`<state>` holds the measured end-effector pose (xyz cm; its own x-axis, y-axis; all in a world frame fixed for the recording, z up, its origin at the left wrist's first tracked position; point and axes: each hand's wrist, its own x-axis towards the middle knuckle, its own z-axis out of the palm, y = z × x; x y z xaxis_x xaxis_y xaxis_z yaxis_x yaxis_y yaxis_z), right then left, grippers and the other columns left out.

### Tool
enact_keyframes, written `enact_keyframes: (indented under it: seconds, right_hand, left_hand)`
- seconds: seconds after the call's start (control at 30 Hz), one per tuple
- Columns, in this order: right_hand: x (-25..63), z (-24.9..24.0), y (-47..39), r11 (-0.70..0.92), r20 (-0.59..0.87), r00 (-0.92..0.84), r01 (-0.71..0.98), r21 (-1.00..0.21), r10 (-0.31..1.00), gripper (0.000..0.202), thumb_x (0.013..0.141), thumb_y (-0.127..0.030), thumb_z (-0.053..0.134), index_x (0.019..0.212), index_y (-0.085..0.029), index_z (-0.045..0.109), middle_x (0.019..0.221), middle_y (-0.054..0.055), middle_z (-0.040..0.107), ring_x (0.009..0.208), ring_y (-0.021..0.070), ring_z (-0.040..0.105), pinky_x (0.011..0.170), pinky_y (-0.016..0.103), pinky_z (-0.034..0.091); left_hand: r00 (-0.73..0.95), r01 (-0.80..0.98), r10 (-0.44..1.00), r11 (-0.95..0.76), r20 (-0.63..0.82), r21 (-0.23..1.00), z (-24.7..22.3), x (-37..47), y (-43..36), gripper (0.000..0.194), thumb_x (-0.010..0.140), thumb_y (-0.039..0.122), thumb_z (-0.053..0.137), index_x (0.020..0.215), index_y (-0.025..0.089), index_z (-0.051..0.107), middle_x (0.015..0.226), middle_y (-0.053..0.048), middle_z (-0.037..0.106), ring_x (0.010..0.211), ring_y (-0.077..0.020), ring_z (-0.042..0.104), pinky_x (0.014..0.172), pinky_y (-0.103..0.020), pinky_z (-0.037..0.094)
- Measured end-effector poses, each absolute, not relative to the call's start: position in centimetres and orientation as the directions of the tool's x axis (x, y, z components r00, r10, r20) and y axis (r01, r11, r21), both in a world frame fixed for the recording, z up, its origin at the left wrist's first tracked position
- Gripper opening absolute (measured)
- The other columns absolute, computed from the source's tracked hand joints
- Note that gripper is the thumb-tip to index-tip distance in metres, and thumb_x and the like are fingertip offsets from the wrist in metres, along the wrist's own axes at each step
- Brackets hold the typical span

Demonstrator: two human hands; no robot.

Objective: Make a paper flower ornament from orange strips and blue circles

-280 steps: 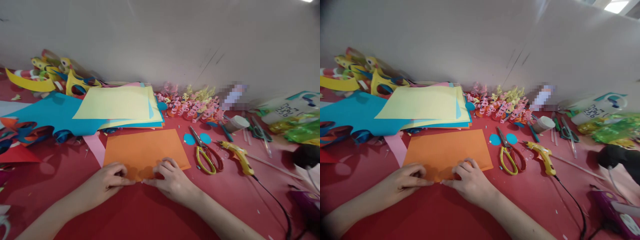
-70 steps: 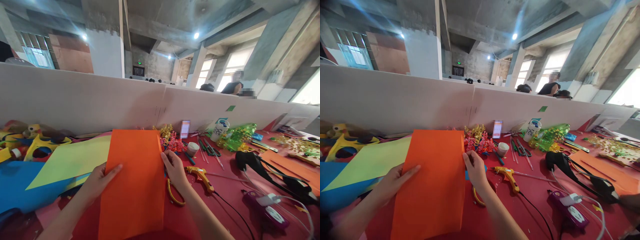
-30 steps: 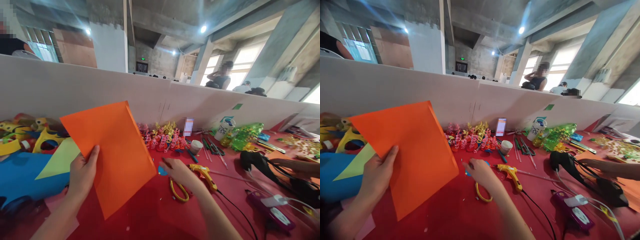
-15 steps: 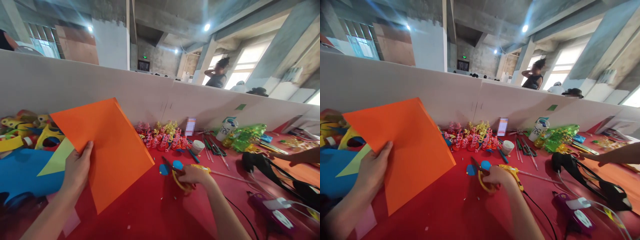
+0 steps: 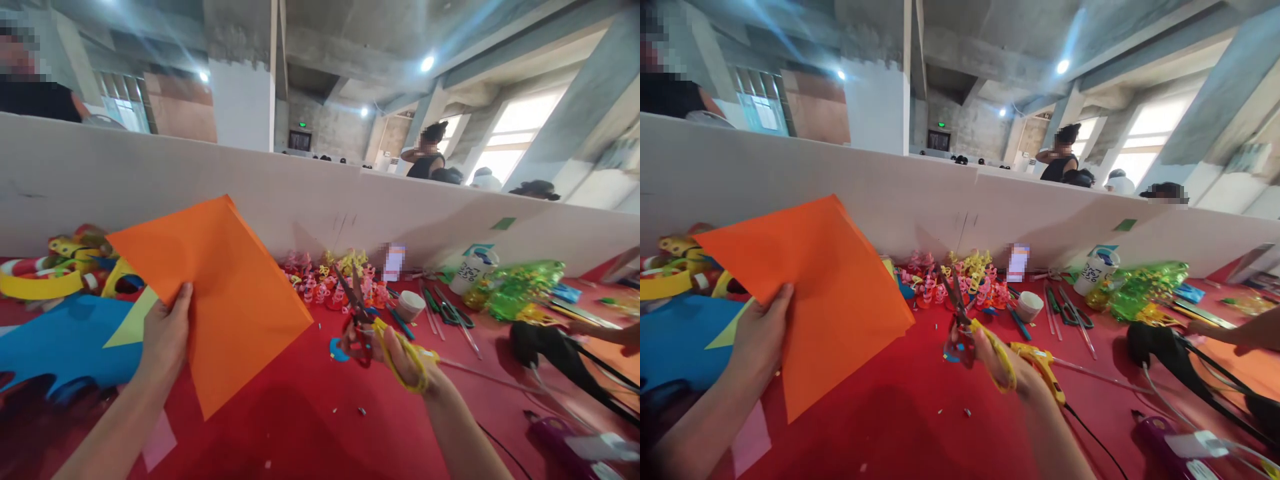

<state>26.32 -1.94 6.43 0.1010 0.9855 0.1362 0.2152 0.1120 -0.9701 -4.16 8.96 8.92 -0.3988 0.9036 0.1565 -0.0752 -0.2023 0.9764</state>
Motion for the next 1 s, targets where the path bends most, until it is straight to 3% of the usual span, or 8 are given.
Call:
enact_keyframes:
  seconds: [0.03, 0.1, 0.33, 0.47, 0.67, 1.0]
  right_hand:
    - [25.3, 6.2, -1.9, 0.079, 0.073, -0.055, 0.119, -0.990, 0.996, 0.066, 0.064, -0.082, 0.032, 0.070, -0.021, 0.057, 0.058, 0.003, 0.053, 0.046, 0.0153, 0.049, 0.047, 0.031, 0.043]
    - [23.6, 5.4, -1.8, 0.019, 0.015, -0.172, 0.024, -1.000, 0.985, 0.063, 0.071, -0.078, 0.026, 0.073, -0.021, 0.053, 0.058, 0.001, 0.049, 0.042, 0.0130, 0.046, 0.045, 0.029, 0.041]
    - [21.5, 3.5, -2.2, 0.107, 0.014, -0.301, 0.293, -0.950, 0.954, 0.053, 0.085, -0.064, 0.022, 0.067, -0.020, 0.045, 0.053, -0.002, 0.044, 0.045, 0.0107, 0.043, 0.046, 0.022, 0.037]
    - [21.2, 4.0, -2.6, 0.162, 0.056, -0.303, 0.339, -0.927, 0.951, 0.051, 0.085, -0.064, 0.021, 0.068, -0.020, 0.042, 0.052, -0.003, 0.043, 0.044, 0.0103, 0.042, 0.045, 0.022, 0.035]
    - [21.1, 4.1, -2.5, 0.122, 0.015, -0.307, 0.334, -0.934, 0.952, 0.052, 0.084, -0.066, 0.020, 0.068, -0.020, 0.038, 0.055, -0.004, 0.040, 0.042, 0.0091, 0.044, 0.041, 0.021, 0.033]
    - [21.2, 4.8, -2.6, 0.132, -0.016, -0.342, 0.404, -0.905, 0.939, 0.057, 0.080, -0.071, 0.016, 0.070, -0.019, 0.036, 0.059, -0.004, 0.038, 0.045, 0.0093, 0.048, 0.041, 0.021, 0.035]
  left_hand:
    - [-0.416, -0.116, 0.896, -0.218, 0.152, 0.969, 9.3, -4.1, 8.9, 0.039, 0.073, 0.038, 0.064, 0.106, 0.017, 0.061, 0.113, -0.006, 0.064, 0.094, -0.0258, 0.063, 0.067, -0.027, 0.057]
    - [-0.440, -0.163, 0.887, -0.231, 0.139, 0.959, 9.9, -4.1, 8.7, 0.037, 0.074, 0.034, 0.063, 0.105, 0.016, 0.061, 0.113, -0.006, 0.064, 0.096, -0.0251, 0.062, 0.069, -0.026, 0.056]
    - [-0.471, -0.130, 0.864, -0.266, 0.177, 0.955, 10.1, -4.8, 8.7, 0.038, 0.075, 0.035, 0.063, 0.107, 0.015, 0.060, 0.120, -0.007, 0.061, 0.099, -0.0257, 0.061, 0.072, -0.027, 0.056]
    - [-0.457, -0.081, 0.871, -0.241, 0.178, 0.967, 9.8, -4.8, 8.8, 0.043, 0.074, 0.039, 0.063, 0.109, 0.014, 0.060, 0.120, -0.009, 0.060, 0.104, -0.0285, 0.059, 0.077, -0.030, 0.054]
    - [-0.442, 0.068, 0.869, -0.215, 0.223, 0.974, 9.1, -4.9, 9.2, 0.049, 0.072, 0.046, 0.062, 0.108, 0.014, 0.061, 0.119, -0.012, 0.061, 0.110, -0.0317, 0.054, 0.086, -0.034, 0.049]
    - [-0.508, 0.020, 0.835, -0.236, 0.213, 0.972, 9.5, -4.5, 9.1, 0.039, 0.073, 0.039, 0.061, 0.102, 0.014, 0.064, 0.110, -0.011, 0.065, 0.098, -0.0297, 0.061, 0.083, -0.040, 0.050]
